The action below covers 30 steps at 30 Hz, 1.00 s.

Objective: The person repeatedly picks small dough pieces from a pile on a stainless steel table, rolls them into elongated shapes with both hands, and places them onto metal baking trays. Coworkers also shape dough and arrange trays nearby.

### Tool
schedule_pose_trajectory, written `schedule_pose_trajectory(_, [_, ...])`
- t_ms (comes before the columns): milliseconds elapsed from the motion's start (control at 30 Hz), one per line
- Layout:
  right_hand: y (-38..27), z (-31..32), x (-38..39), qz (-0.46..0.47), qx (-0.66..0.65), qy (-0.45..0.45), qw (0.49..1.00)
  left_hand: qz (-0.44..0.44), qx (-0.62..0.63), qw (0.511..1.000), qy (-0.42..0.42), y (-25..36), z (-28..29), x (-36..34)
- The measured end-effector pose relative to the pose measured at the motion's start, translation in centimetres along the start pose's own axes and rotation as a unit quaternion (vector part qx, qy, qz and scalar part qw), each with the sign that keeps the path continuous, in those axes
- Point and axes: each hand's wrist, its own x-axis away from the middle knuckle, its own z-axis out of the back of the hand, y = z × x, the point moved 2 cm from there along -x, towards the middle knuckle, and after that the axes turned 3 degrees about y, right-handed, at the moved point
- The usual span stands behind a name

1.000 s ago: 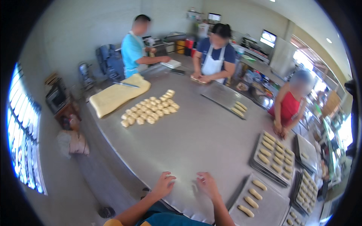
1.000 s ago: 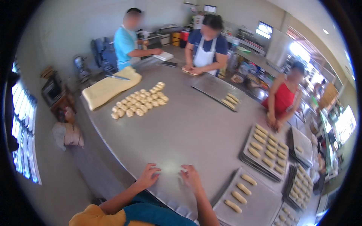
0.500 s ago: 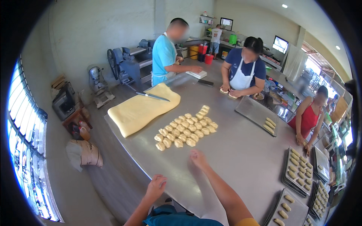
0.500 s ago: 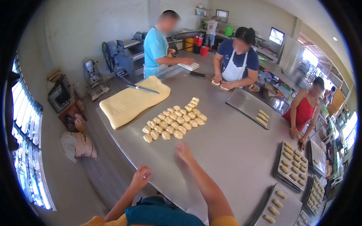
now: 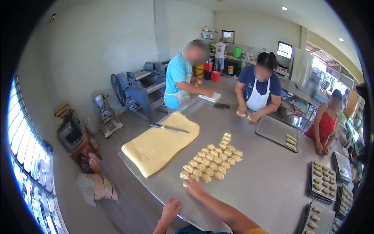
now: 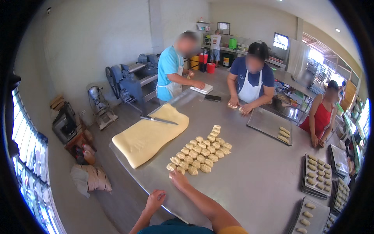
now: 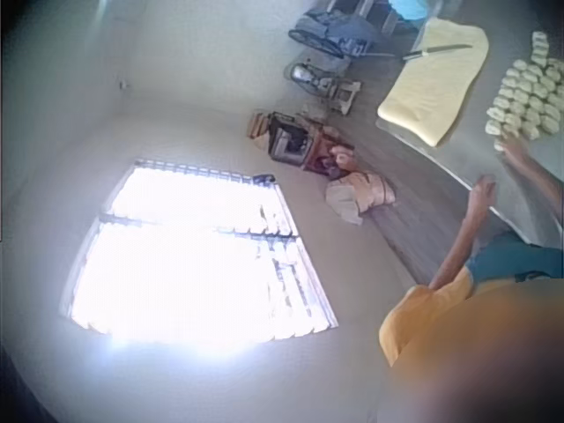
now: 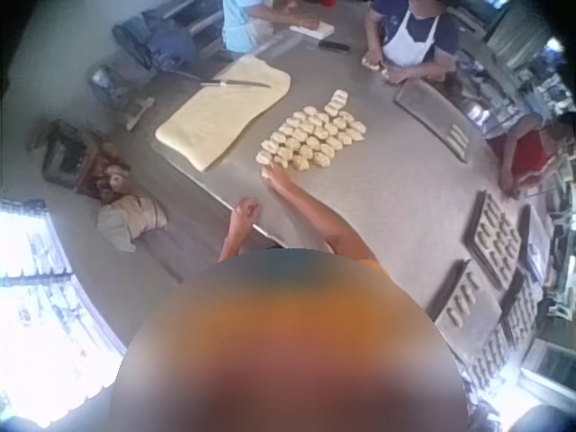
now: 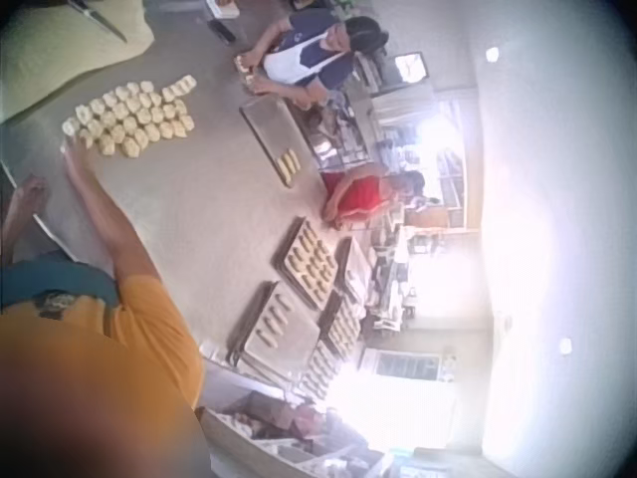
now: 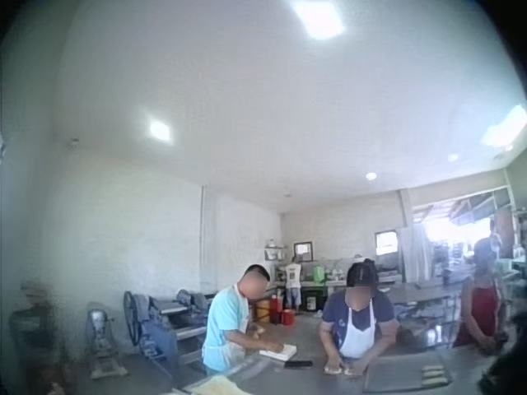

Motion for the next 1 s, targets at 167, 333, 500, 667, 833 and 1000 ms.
schedule_pose_trajectory(167, [1.0, 3.8, 6.0, -0.168, -0.34, -0.006, 0.925, -0.036, -0.002, 0.999, -0.018, 0.1, -0.5, -4.2])
schedule_pose_trajectory(333, [2.8, 7.7, 18.5, -0.379, -0.603, 0.12, 0.692, -0.115, -0.004, 0.992, -0.047, 1.1, -3.6, -8.2])
schedule_pose_trajectory(500, [4.8, 12.6, 30.8, -0.477, -0.532, 0.332, 0.615, -0.172, 0.008, 0.976, -0.132, 4.0, -9.6, -11.4])
schedule_pose_trajectory(667, [4.4, 15.2, 36.9, -0.496, -0.505, 0.477, 0.521, -0.407, -0.151, 0.885, -0.171, 4.5, -14.4, -14.5])
schedule_pose_trajectory(833, [3.9, 17.9, 38.5, -0.468, -0.479, 0.484, 0.564, -0.384, -0.181, 0.876, -0.23, 2.9, -15.0, -17.1])
schedule_pose_trajectory(1000, [4.8, 21.6, 40.4, -0.472, -0.4, 0.423, 0.662, -0.261, -0.075, 0.952, -0.142, 6.5, -12.5, -14.9])
